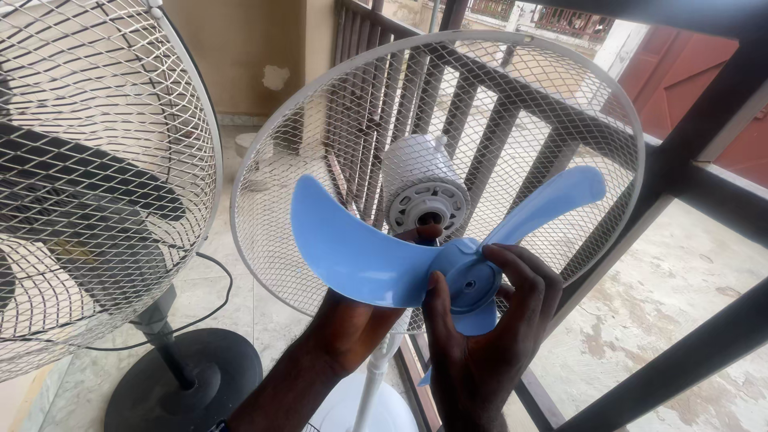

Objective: The person assembles a white pedestal fan by hand. They attach the front grille, mount the blue fan blade onto the motor shaft, and secure it with a blue plastic nut. The person then places the rear grille over the blade and fastens it to complete the assembly.

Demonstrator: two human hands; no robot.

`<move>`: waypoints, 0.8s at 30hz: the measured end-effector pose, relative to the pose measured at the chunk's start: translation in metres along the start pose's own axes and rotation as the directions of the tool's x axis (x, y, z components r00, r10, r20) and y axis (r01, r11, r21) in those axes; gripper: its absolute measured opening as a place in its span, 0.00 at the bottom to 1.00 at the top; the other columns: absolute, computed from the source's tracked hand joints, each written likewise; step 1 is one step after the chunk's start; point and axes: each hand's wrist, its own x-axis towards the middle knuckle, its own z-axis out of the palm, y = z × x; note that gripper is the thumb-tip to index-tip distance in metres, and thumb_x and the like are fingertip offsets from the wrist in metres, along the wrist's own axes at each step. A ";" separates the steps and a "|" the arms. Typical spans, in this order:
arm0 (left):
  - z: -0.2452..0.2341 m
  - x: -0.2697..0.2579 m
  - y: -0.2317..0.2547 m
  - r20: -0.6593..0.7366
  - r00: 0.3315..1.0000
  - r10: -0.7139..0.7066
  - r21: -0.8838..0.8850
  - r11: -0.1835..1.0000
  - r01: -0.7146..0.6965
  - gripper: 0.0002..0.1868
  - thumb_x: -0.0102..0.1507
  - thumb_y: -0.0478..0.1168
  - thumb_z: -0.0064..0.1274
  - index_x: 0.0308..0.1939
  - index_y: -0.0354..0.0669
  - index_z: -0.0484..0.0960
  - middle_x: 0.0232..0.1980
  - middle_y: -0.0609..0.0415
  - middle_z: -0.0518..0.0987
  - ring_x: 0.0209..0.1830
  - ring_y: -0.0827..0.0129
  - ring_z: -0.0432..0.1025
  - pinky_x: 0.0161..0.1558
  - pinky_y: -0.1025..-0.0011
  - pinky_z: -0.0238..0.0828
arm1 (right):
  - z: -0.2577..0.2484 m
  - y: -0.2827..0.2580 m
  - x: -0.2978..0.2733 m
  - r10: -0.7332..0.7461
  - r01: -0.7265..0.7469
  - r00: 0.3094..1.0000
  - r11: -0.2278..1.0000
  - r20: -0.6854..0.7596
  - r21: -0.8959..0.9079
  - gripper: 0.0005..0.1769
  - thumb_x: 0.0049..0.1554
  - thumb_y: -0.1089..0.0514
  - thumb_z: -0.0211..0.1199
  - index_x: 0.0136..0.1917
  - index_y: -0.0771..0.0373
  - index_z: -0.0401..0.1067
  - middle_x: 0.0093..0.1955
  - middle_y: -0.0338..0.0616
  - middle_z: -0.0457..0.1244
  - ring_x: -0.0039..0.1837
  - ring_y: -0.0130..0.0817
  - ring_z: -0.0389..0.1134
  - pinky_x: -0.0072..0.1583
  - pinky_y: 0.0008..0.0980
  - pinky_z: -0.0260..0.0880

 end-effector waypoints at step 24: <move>-0.032 0.000 -0.002 -0.085 0.989 -0.122 -0.063 0.991 0.117 0.25 0.72 0.46 0.44 0.64 0.27 0.70 0.60 0.42 0.78 0.62 0.60 0.73 0.65 0.62 0.73 | 0.005 -0.002 -0.001 -0.089 0.086 0.994 0.995 0.068 0.050 0.32 0.49 0.51 0.80 0.61 0.61 0.67 0.62 0.48 0.58 0.66 0.42 0.63 0.61 0.39 0.71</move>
